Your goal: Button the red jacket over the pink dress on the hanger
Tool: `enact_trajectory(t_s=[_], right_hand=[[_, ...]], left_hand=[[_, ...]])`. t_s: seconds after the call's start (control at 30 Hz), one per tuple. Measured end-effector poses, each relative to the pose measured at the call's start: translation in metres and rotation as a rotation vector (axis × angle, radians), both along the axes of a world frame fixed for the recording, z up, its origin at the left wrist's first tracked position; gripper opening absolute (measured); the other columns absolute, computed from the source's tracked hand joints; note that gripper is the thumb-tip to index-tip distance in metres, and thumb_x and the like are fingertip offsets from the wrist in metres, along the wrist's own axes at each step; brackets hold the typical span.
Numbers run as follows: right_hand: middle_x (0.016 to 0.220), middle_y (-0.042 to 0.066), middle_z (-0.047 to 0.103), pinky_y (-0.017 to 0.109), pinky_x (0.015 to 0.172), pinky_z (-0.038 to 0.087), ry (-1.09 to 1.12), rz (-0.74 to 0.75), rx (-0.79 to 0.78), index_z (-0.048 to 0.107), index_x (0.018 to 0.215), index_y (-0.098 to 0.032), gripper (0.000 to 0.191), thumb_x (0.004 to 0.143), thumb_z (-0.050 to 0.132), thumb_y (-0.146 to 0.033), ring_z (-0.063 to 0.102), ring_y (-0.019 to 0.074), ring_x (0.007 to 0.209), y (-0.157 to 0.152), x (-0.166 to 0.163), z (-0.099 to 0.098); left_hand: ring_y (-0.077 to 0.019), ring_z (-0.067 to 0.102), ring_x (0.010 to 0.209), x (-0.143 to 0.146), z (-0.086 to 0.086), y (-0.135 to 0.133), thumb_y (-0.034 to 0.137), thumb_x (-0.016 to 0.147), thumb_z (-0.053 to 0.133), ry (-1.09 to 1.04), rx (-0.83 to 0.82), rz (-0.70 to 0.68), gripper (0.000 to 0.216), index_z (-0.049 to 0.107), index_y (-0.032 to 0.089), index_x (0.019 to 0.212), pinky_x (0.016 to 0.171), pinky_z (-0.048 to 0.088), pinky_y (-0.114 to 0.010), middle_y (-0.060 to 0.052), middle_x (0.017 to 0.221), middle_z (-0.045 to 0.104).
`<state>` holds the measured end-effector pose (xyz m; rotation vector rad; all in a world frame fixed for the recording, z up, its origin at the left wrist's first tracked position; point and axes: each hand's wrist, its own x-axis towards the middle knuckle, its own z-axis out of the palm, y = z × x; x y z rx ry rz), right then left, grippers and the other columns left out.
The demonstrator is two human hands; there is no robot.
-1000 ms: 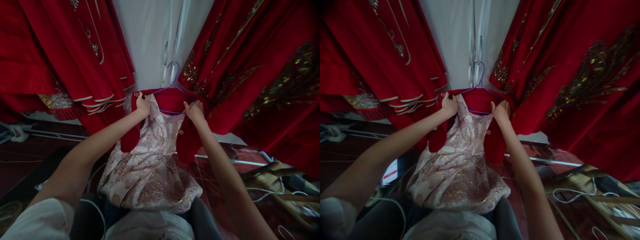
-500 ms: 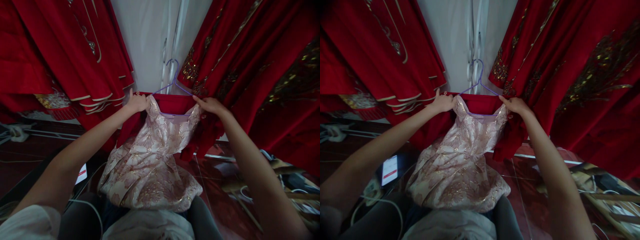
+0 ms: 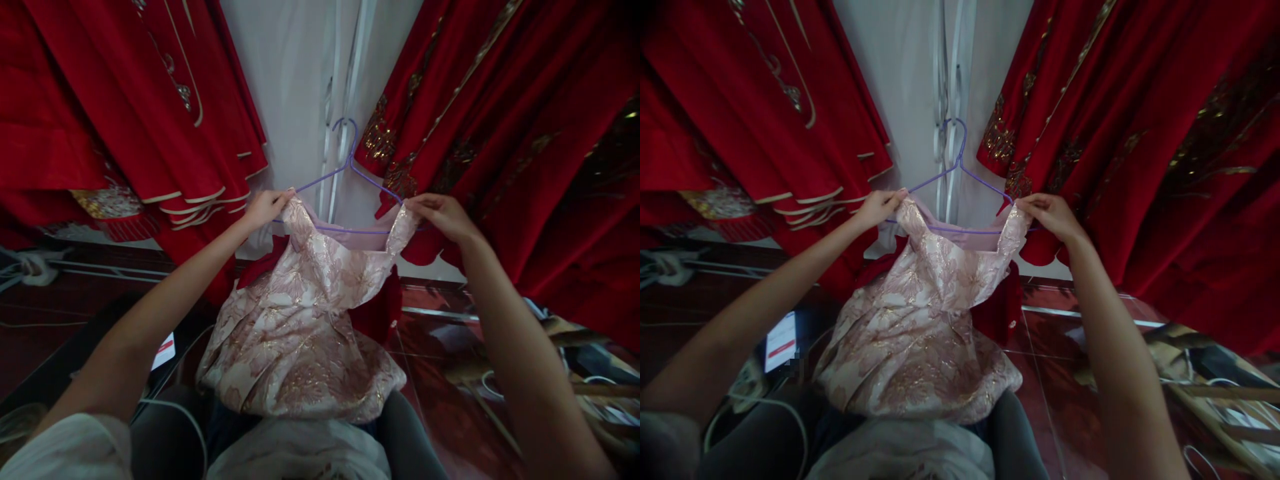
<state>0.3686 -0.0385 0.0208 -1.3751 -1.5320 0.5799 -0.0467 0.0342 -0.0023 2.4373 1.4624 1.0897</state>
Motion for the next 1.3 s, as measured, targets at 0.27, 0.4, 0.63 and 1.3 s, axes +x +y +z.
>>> enact_trajectory(t_s=[0.27,0.4,0.63,1.3], right_hand=[[0.077,0.01,0.072,0.023,0.059,0.047,-0.001,-0.405,-0.055,0.068,0.075,-0.013,0.006,0.077,0.062,-0.015,0.06,0.0126,0.061,-0.007,0.03,-0.047],[0.058,0.005,0.066,0.022,0.05,0.045,-0.058,-0.249,-0.277,0.068,0.066,-0.013,0.004,0.069,0.066,-0.011,0.057,0.0128,0.051,-0.015,0.02,-0.059],[0.076,0.006,0.07,0.03,0.063,0.051,-0.359,-0.127,0.032,0.064,0.08,-0.019,0.015,0.079,0.061,-0.034,0.065,0.0195,0.067,-0.025,-0.023,-0.052],[0.087,0.011,0.062,0.043,0.08,0.049,-0.133,-0.623,0.337,0.051,0.086,-0.019,0.019,0.082,0.049,-0.038,0.06,0.0233,0.08,-0.015,0.032,-0.08]], left_hand=[[-0.0254,0.063,0.067,-0.035,-0.021,-0.004,0.044,0.09,0.037,0.265,-0.244,0.435,0.051,0.065,0.013,0.06,0.058,0.038,-0.028,-0.016,0.06,0.064],[-0.0233,0.064,0.061,-0.028,-0.022,-0.02,0.038,0.086,0.046,0.461,-0.611,0.246,0.042,0.067,0.015,0.058,0.057,0.042,-0.027,-0.012,0.054,0.063],[-0.0231,0.061,0.1,0.04,-0.025,-0.046,0.046,0.094,0.036,0.355,0.03,-0.256,0.049,0.074,0.015,0.09,0.09,0.046,-0.035,-0.014,0.103,0.068],[-0.0246,0.042,0.131,0.065,-0.046,-0.078,0.046,0.094,0.042,0.28,0.085,-0.42,0.038,0.074,0.026,0.086,0.114,0.011,-0.06,-0.002,0.142,0.05]])
